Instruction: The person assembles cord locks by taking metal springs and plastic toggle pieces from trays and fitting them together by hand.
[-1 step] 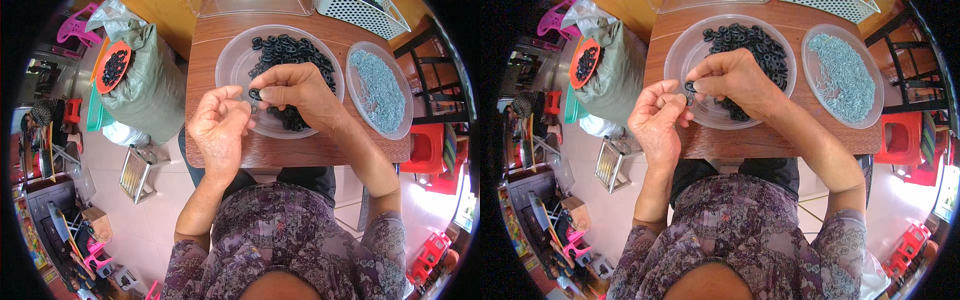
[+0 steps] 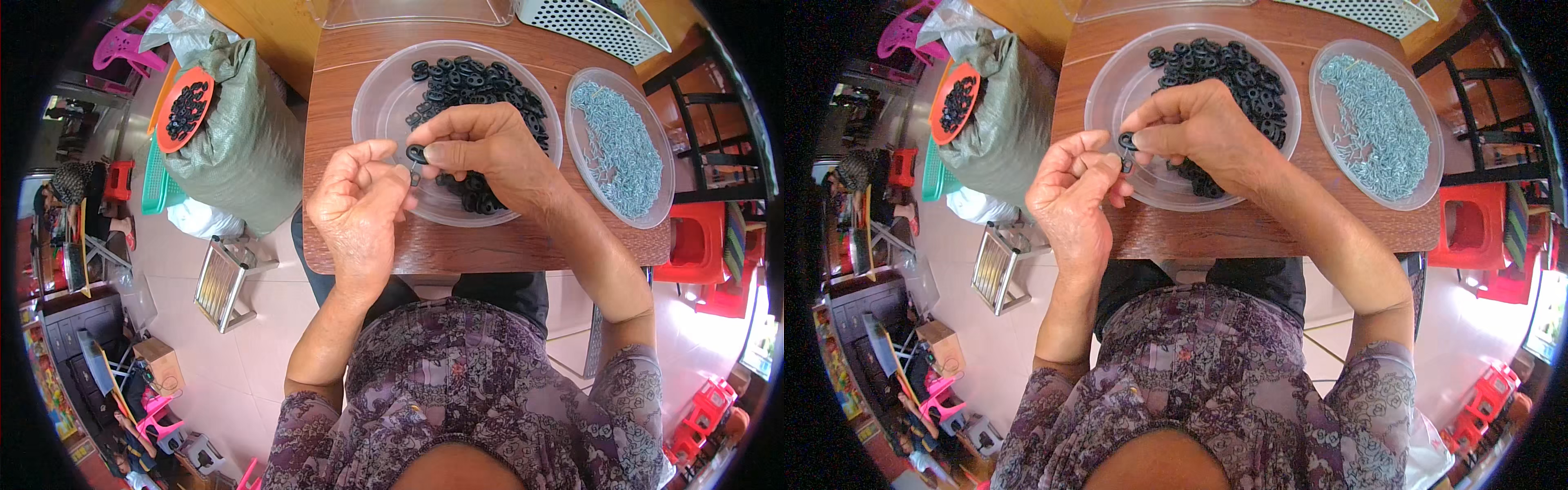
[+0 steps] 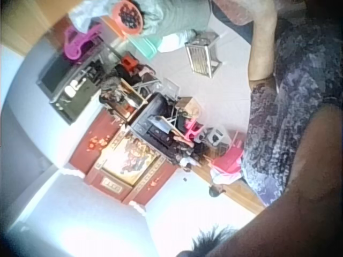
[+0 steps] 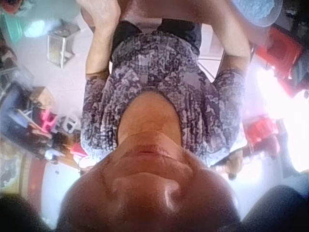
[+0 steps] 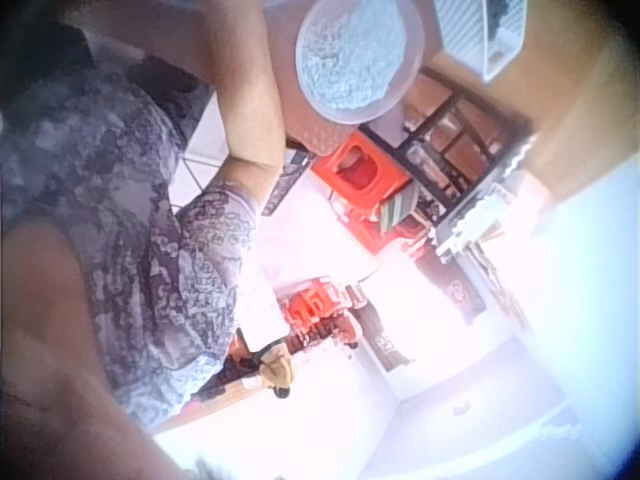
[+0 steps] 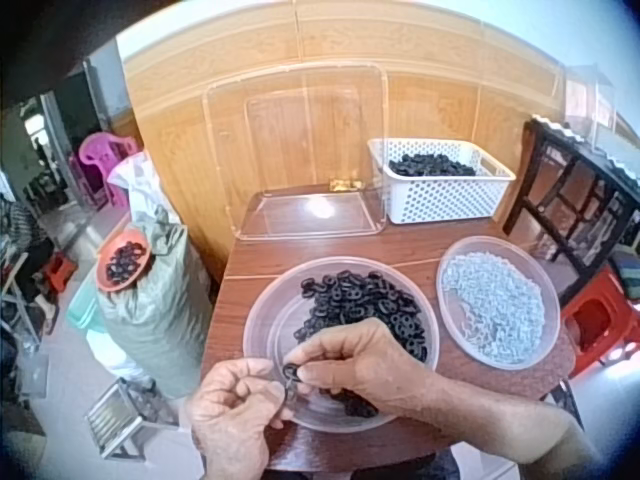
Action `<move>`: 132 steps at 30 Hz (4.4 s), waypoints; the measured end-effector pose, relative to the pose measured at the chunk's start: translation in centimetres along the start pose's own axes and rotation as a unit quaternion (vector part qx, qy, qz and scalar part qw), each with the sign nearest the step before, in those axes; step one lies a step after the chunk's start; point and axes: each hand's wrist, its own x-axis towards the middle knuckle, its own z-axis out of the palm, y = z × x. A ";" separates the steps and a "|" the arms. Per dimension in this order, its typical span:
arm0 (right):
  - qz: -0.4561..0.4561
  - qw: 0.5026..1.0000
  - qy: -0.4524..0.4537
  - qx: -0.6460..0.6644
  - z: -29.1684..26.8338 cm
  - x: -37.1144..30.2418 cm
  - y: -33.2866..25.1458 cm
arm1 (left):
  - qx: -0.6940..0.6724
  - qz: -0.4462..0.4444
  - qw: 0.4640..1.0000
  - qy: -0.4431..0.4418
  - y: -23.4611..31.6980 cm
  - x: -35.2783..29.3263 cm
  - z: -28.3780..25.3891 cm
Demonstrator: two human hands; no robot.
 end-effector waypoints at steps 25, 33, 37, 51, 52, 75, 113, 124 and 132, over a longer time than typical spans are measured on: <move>0.013 1.000 0.008 -0.017 0.1 0.0 0.1 | 0.002 -0.010 1.000 0.010 -0.1 0.2 0.1; -0.018 0.999 0.022 -0.028 0.6 -0.4 0.4 | -0.004 -0.008 1.000 0.012 -0.3 0.0 0.2; -0.036 0.998 0.023 -0.050 0.7 -0.5 0.0 | -0.031 -0.003 0.999 0.012 -0.6 0.0 0.2; -0.081 0.991 0.084 -0.068 1.3 -0.9 0.6 | -0.007 0.028 0.999 0.014 -0.8 -0.3 0.7; -0.085 0.990 0.097 -0.052 1.4 -0.9 0.6 | -0.013 0.022 1.000 0.014 -0.8 -0.2 0.7; -0.233 0.922 0.159 -0.267 2.4 -2.0 1.0 | -0.092 0.006 0.996 0.015 -1.1 0.1 1.2; -0.327 0.866 0.170 -0.337 2.4 -2.5 1.3 | -0.035 0.010 0.998 -0.052 -0.7 -0.6 0.5; -0.358 0.840 0.176 -0.368 2.5 -2.6 1.5 | -0.038 0.019 0.997 -0.065 -1.0 -1.0 0.2; -0.397 0.817 0.180 -0.377 2.8 -2.4 1.7 | -0.047 0.042 0.995 -0.076 -1.4 -1.1 0.1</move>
